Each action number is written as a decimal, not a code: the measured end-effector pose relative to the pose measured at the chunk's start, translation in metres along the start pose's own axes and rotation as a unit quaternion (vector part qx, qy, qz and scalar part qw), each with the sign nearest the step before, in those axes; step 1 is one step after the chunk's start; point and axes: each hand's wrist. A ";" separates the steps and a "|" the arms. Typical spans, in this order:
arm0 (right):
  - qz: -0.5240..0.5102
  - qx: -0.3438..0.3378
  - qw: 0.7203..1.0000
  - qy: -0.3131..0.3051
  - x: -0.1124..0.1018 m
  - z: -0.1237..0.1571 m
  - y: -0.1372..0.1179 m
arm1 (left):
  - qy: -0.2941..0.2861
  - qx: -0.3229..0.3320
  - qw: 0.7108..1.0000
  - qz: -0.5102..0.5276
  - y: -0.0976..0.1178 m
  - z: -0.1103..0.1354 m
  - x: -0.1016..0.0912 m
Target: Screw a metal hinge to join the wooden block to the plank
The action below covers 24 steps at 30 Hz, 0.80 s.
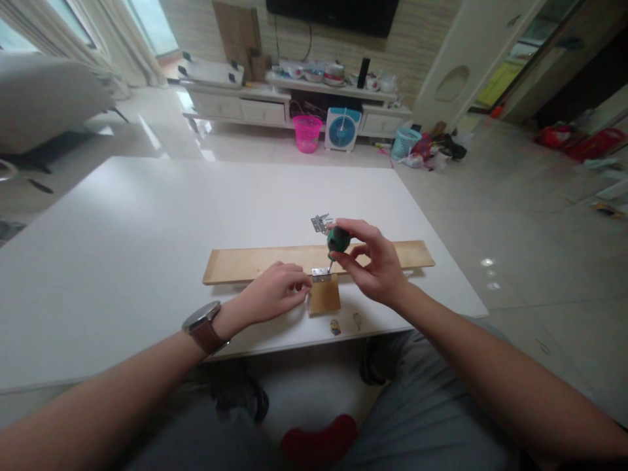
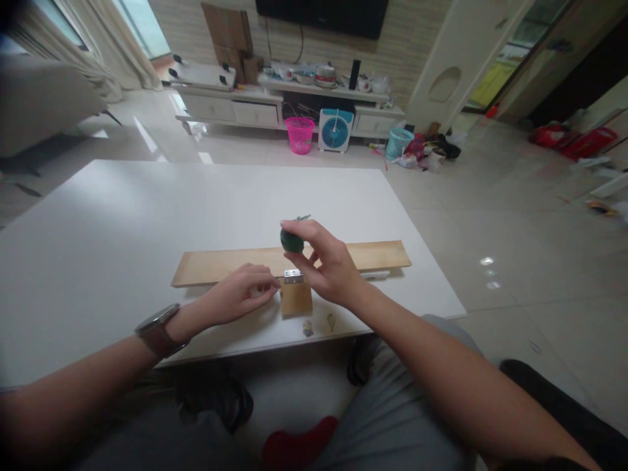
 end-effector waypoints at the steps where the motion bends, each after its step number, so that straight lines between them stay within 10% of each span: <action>1: -0.004 -0.003 1.000 -0.005 -0.001 0.000 0.001 | 0.001 -0.003 1.000 0.000 -0.001 0.000 0.001; 24: 0.001 0.002 0.999 0.050 -0.008 0.002 0.007 | 0.007 -0.052 0.998 -0.037 -0.012 0.006 0.009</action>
Point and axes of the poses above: each hand's wrist, its own z-axis away from the middle knuckle, its own x-axis out of the palm, y = z × x, and after that the axes turned 11 degrees about x, right-handed
